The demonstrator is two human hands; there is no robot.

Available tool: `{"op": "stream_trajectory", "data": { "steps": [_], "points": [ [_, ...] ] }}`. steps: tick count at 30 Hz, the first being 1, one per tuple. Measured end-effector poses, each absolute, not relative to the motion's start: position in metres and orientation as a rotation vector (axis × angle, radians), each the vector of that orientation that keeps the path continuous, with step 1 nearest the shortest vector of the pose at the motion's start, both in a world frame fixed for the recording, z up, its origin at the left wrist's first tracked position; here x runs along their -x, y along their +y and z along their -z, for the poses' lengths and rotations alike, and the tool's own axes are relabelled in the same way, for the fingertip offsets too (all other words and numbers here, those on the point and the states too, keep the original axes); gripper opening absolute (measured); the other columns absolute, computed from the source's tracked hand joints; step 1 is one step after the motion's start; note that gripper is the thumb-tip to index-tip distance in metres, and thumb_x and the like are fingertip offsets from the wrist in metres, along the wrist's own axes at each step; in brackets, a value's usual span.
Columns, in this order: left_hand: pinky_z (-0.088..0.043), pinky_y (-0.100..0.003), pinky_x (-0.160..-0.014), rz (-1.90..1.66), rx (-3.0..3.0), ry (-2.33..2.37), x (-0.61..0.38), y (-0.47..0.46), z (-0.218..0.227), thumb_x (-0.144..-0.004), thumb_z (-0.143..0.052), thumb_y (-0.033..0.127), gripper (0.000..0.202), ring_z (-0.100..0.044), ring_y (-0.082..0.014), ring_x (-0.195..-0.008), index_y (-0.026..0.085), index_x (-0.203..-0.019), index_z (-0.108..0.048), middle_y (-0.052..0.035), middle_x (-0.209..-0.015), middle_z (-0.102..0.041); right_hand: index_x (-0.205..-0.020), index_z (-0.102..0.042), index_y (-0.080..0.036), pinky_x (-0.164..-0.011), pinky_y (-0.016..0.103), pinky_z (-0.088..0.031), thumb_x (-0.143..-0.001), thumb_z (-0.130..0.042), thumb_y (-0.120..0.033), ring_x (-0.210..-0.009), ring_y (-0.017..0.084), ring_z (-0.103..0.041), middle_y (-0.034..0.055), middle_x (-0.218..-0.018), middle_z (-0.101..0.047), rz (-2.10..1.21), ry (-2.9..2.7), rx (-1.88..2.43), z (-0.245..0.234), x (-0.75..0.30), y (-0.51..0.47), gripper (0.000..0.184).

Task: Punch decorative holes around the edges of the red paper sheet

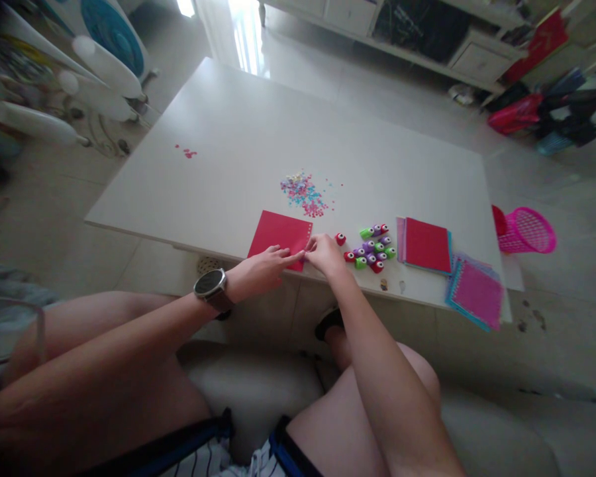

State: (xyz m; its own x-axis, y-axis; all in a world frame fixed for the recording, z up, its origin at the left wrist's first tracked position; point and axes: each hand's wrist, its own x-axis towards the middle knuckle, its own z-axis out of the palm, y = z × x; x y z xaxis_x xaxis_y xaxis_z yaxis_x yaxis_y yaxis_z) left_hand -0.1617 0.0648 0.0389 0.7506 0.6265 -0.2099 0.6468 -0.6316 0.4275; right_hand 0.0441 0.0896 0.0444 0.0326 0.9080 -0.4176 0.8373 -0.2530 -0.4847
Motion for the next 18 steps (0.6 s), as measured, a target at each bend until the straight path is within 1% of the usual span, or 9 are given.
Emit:
{"op": "stream_trajectory", "data": {
  "steps": [4,10,14,16,18],
  "points": [
    [-0.054,-0.042,-0.11,0.108,-2.45,1.006,0.159,0.067,-0.043,-0.091,-0.063,0.012,0.083,-0.063,-0.0318,-0.13,0.021,-0.171,-0.039,-0.0154,-0.139,-0.07,-0.083,-0.079,-0.018,-0.073,0.025,-0.052,-0.084,-0.085,-0.009,-0.086,0.02,-0.075,0.0073,-0.088,-0.081,-0.938,-1.918,2.287,-0.05,-0.037,0.097,0.011],
    [-0.055,-0.043,-0.109,0.115,-2.442,1.014,0.155,0.069,-0.044,-0.091,-0.065,0.011,0.079,-0.067,-0.0319,-0.128,0.019,-0.167,-0.046,-0.0164,-0.135,-0.073,-0.079,-0.075,-0.02,-0.072,0.026,-0.05,-0.08,-0.087,-0.009,-0.083,0.02,-0.073,0.0053,-0.083,-0.079,-0.949,-1.949,2.388,-0.056,-0.03,0.104,0.016],
    [-0.053,-0.046,-0.114,0.119,-2.475,1.0,0.155,0.069,-0.044,-0.091,-0.066,0.014,0.076,-0.069,-0.0331,-0.131,0.014,-0.165,-0.048,-0.0199,-0.139,-0.073,-0.079,-0.075,-0.019,-0.068,0.024,-0.048,-0.083,-0.085,-0.009,-0.083,0.018,-0.073,0.0055,-0.086,-0.08,-1.015,-1.952,2.335,-0.06,-0.031,0.102,0.015],
    [-0.049,-0.045,-0.12,0.098,-2.49,0.968,0.157,0.069,-0.043,-0.091,-0.065,0.013,0.079,-0.067,-0.0316,-0.136,0.013,-0.167,-0.043,-0.0205,-0.145,-0.071,-0.082,-0.076,-0.018,-0.067,0.024,-0.048,-0.086,-0.086,-0.012,-0.083,0.018,-0.074,0.006,-0.086,-0.08,-1.054,-1.933,2.305,-0.061,-0.038,0.1,0.012],
    [-0.046,-0.043,-0.124,0.098,-2.505,0.963,0.158,0.069,-0.042,-0.093,-0.06,0.009,0.079,-0.066,-0.0291,-0.14,0.01,-0.169,-0.038,-0.021,-0.15,-0.069,-0.085,-0.077,-0.017,-0.069,0.026,-0.05,-0.087,-0.088,-0.018,-0.081,0.019,-0.074,0.0065,-0.084,-0.08,-1.041,-1.913,2.307,-0.062,-0.048,0.097,0.011]
  ]
}}
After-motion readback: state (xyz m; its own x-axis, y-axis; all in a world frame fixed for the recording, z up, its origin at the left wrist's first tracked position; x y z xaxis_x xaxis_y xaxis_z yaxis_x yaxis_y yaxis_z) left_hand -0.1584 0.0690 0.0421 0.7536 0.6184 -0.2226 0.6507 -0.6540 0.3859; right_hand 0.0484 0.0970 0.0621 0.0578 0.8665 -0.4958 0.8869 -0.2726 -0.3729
